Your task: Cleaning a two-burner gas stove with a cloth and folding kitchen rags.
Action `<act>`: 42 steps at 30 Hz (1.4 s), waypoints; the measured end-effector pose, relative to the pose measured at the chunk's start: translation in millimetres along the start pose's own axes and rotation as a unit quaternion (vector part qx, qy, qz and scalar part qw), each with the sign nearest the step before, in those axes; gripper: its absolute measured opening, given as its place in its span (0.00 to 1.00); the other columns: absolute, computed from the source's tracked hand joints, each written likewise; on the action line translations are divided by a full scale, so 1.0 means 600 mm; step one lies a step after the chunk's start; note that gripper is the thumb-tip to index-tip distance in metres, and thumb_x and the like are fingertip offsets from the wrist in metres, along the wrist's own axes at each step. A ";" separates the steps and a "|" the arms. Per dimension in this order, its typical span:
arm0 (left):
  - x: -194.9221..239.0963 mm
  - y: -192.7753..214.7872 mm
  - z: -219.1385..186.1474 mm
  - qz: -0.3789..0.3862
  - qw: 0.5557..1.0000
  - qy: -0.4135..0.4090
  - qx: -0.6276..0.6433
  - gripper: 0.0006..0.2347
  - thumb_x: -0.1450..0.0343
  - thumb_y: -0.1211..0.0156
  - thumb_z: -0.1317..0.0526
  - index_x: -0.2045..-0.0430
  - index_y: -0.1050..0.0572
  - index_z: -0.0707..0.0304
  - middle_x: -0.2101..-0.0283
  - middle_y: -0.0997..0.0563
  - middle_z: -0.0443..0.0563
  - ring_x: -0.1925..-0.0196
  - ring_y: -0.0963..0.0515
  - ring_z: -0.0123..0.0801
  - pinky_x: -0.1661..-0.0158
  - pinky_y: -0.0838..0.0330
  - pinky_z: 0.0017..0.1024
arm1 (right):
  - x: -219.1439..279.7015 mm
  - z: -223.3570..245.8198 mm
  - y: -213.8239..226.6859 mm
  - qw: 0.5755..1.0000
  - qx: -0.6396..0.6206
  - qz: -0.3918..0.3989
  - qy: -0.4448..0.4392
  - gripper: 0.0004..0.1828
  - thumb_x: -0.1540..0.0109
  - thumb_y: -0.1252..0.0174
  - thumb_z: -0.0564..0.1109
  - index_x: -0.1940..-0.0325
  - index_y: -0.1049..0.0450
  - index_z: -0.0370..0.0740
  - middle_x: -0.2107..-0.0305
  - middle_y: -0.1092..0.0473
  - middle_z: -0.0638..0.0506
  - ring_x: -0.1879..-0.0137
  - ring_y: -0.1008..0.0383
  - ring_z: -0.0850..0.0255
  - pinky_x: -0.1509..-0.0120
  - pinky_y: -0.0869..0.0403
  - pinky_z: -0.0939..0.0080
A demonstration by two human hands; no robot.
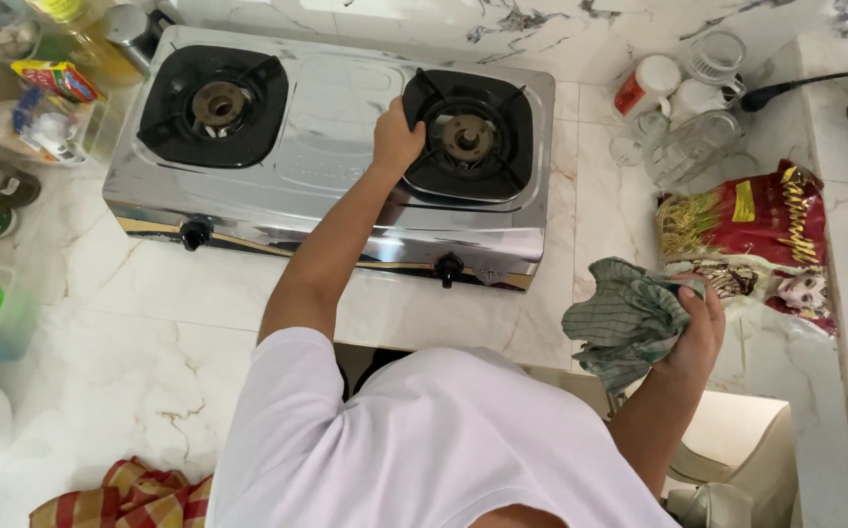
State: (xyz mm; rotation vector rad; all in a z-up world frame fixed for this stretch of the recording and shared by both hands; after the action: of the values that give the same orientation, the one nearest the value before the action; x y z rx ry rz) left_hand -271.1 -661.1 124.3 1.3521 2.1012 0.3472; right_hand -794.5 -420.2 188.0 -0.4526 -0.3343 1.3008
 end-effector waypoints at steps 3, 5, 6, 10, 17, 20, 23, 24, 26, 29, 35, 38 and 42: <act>-0.004 0.003 -0.008 0.025 0.996 0.015 -0.082 0.23 0.33 0.33 0.63 0.46 0.31 0.78 0.59 0.19 0.73 0.53 0.20 0.62 0.52 0.26 0.47 | -0.009 -0.006 0.004 1.000 -0.004 0.008 -0.001 0.09 0.32 0.48 0.36 0.50 0.27 0.30 0.62 0.27 0.44 0.57 0.25 0.56 0.50 0.25 0.60; -0.003 0.017 -0.024 0.016 0.995 -0.002 -0.101 0.23 0.35 0.31 0.62 0.49 0.29 0.78 0.58 0.21 0.72 0.52 0.21 0.61 0.51 0.26 0.46 | -0.010 -0.009 0.008 1.000 -0.003 0.005 -0.002 0.09 0.33 0.48 0.36 0.50 0.27 0.30 0.62 0.27 0.44 0.57 0.25 0.56 0.50 0.24 0.60; -0.004 0.026 -0.036 0.007 0.992 -0.021 -0.120 0.23 0.37 0.30 0.62 0.52 0.28 0.78 0.57 0.22 0.72 0.51 0.23 0.61 0.51 0.26 0.45 | -0.011 -0.011 0.011 1.000 -0.004 0.001 -0.002 0.09 0.33 0.48 0.36 0.51 0.27 0.30 0.61 0.27 0.44 0.57 0.25 0.56 0.49 0.24 0.59; 0.001 0.026 -0.025 0.024 0.986 -0.010 -0.165 0.18 0.38 0.28 0.60 0.61 0.23 0.75 0.53 0.27 0.70 0.47 0.27 0.58 0.47 0.29 0.44 | -0.007 -0.011 0.008 1.000 -0.001 -0.005 -0.005 0.09 0.33 0.48 0.36 0.51 0.27 0.30 0.62 0.27 0.44 0.57 0.25 0.56 0.49 0.24 0.59; 0.006 0.020 -0.023 -0.001 0.980 -0.042 -0.193 0.17 0.37 0.28 0.60 0.61 0.23 0.74 0.51 0.29 0.67 0.46 0.28 0.57 0.48 0.28 0.45 | -0.010 -0.019 0.012 1.000 -0.002 -0.002 -0.013 0.08 0.32 0.48 0.36 0.50 0.28 0.31 0.62 0.27 0.44 0.57 0.25 0.56 0.50 0.24 0.59; 0.008 0.021 -0.031 0.002 0.978 -0.032 -0.208 0.17 0.36 0.28 0.60 0.61 0.23 0.74 0.51 0.29 0.66 0.46 0.29 0.57 0.51 0.27 0.44 | -0.010 -0.020 0.006 1.000 0.000 -0.008 -0.015 0.08 0.32 0.49 0.36 0.50 0.28 0.31 0.61 0.27 0.44 0.57 0.25 0.56 0.49 0.24 0.59; 0.012 0.022 -0.039 -0.004 0.975 -0.030 -0.220 0.16 0.36 0.28 0.59 0.61 0.23 0.73 0.52 0.29 0.64 0.46 0.29 0.56 0.52 0.25 0.43 | -0.007 -0.020 0.003 1.000 -0.003 -0.010 -0.017 0.09 0.32 0.49 0.36 0.50 0.28 0.31 0.62 0.27 0.44 0.57 0.25 0.56 0.49 0.24 0.59; 0.013 0.026 -0.043 -0.014 0.974 -0.034 -0.223 0.16 0.36 0.28 0.59 0.62 0.23 0.72 0.52 0.29 0.63 0.46 0.29 0.55 0.53 0.25 0.43 | -0.007 -0.022 0.001 1.000 -0.006 -0.007 -0.019 0.09 0.32 0.49 0.36 0.50 0.28 0.31 0.62 0.27 0.44 0.57 0.25 0.56 0.49 0.24 0.59; 0.013 0.023 -0.044 -0.016 0.974 -0.033 -0.225 0.15 0.36 0.29 0.59 0.62 0.23 0.72 0.52 0.30 0.63 0.45 0.29 0.55 0.54 0.24 0.42 | -0.007 -0.024 -0.003 1.000 -0.007 0.005 -0.022 0.09 0.32 0.49 0.37 0.50 0.28 0.31 0.62 0.27 0.44 0.57 0.25 0.56 0.50 0.24 0.60; 0.009 0.020 -0.044 -0.021 0.973 -0.031 -0.226 0.15 0.36 0.29 0.59 0.62 0.23 0.71 0.51 0.30 0.61 0.45 0.30 0.53 0.56 0.23 0.42 | -0.011 -0.034 0.003 1.000 -0.010 0.017 -0.023 0.09 0.32 0.49 0.36 0.50 0.28 0.30 0.62 0.27 0.44 0.57 0.25 0.56 0.49 0.24 0.60; 0.004 0.009 -0.043 -0.010 0.970 -0.033 -0.242 0.15 0.36 0.29 0.59 0.61 0.22 0.70 0.51 0.31 0.60 0.44 0.30 0.53 0.57 0.21 0.40 | -0.002 -0.033 0.006 1.000 -0.005 -0.005 -0.023 0.09 0.33 0.49 0.36 0.50 0.27 0.31 0.61 0.27 0.44 0.56 0.25 0.56 0.48 0.24 0.59; 0.004 0.006 -0.040 -0.005 0.968 -0.034 -0.247 0.16 0.36 0.28 0.59 0.60 0.22 0.70 0.50 0.31 0.61 0.44 0.30 0.54 0.57 0.21 0.40 | 0.004 -0.034 0.006 1.000 -0.010 -0.009 -0.026 0.08 0.33 0.48 0.36 0.50 0.27 0.31 0.61 0.28 0.44 0.55 0.25 0.55 0.48 0.24 0.58; -0.001 0.006 -0.031 0.001 0.966 -0.021 -0.258 0.17 0.35 0.29 0.58 0.57 0.23 0.70 0.48 0.31 0.62 0.42 0.30 0.55 0.55 0.22 0.40 | 0.006 -0.038 0.005 0.999 -0.029 0.005 -0.030 0.08 0.33 0.47 0.36 0.51 0.27 0.31 0.62 0.27 0.44 0.56 0.24 0.55 0.48 0.24 0.57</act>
State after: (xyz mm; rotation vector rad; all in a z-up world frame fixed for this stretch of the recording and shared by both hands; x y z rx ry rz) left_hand -279.9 -658.1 141.0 1.0381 1.7997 0.7952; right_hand -785.4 -419.3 166.5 -0.4658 -0.4205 1.3185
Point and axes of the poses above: each hand's wrist, its own x-axis away from the middle knuckle, its own y-axis out of the back of the hand, z = x × y, the point moved 10 cm from there along -x, towards the middle knuckle
